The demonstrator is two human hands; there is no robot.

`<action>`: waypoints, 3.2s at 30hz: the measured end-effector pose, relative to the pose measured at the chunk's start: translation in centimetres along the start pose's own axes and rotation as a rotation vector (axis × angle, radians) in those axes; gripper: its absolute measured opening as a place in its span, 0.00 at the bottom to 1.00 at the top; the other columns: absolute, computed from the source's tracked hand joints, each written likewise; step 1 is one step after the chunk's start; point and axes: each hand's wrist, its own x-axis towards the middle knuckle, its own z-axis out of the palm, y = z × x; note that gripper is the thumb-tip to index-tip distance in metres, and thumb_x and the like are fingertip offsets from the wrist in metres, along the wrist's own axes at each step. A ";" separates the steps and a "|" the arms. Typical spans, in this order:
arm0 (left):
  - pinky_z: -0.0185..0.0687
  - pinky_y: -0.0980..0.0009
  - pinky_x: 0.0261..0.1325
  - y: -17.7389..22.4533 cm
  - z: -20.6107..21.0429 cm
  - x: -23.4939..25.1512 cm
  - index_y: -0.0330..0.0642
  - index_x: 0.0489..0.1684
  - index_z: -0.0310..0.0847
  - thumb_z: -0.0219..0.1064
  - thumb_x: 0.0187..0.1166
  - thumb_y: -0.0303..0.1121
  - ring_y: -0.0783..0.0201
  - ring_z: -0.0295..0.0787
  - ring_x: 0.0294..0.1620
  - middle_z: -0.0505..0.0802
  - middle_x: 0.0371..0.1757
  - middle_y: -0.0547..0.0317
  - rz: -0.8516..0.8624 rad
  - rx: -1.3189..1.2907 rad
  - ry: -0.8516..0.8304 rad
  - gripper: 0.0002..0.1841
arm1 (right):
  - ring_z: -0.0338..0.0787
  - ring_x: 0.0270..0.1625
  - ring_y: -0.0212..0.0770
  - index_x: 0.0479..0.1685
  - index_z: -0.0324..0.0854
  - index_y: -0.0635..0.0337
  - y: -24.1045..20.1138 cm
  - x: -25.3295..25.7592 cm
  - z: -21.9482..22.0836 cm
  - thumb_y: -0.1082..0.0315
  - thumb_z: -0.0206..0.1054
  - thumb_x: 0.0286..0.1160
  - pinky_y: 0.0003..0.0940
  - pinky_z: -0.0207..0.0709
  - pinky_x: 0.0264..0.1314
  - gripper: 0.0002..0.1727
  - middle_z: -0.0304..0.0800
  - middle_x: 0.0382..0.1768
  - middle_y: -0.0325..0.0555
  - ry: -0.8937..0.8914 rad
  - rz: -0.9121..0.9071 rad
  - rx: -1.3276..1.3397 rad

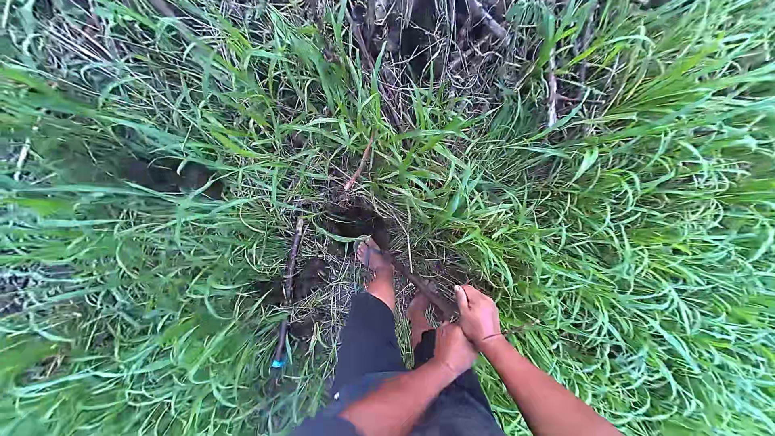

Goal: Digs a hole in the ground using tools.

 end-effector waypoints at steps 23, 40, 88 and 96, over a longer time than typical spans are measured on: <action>0.71 0.57 0.83 -5.7 10.7 -0.7 0.44 0.58 0.90 0.67 0.77 0.49 0.57 0.87 0.69 0.95 0.59 0.53 0.048 0.072 -0.045 0.21 | 0.93 0.63 0.46 0.54 0.92 0.47 7.9 -3.7 7.4 0.43 0.38 0.91 0.57 0.84 0.65 0.33 0.95 0.58 0.42 -0.078 0.033 -0.010; 0.73 0.50 0.82 -11.6 23.1 6.7 0.41 0.70 0.81 0.71 0.80 0.42 0.55 0.86 0.70 0.93 0.63 0.51 0.175 -0.123 -0.374 0.23 | 0.94 0.56 0.58 0.52 0.92 0.51 24.3 -1.4 16.9 0.40 0.40 0.92 0.68 0.82 0.60 0.34 0.97 0.48 0.53 -0.051 0.373 0.063; 0.75 0.71 0.15 -20.5 -6.3 0.1 0.43 0.35 0.70 0.56 0.90 0.41 0.68 0.71 0.11 0.75 0.17 0.61 -0.640 -1.789 1.114 0.14 | 0.93 0.37 0.34 0.36 0.91 0.46 -0.6 -12.1 0.4 0.45 0.51 0.86 0.39 0.88 0.43 0.25 0.93 0.29 0.33 0.133 -1.191 0.205; 0.82 0.67 0.23 -14.1 -9.0 -1.5 0.50 0.27 0.67 0.57 0.90 0.42 0.66 0.73 0.13 0.73 0.15 0.66 -0.323 -2.239 0.963 0.16 | 0.91 0.61 0.43 0.91 0.56 0.64 -1.5 -14.3 -9.5 0.67 0.63 0.76 0.44 0.87 0.60 0.40 0.87 0.68 0.51 -0.006 -0.162 0.696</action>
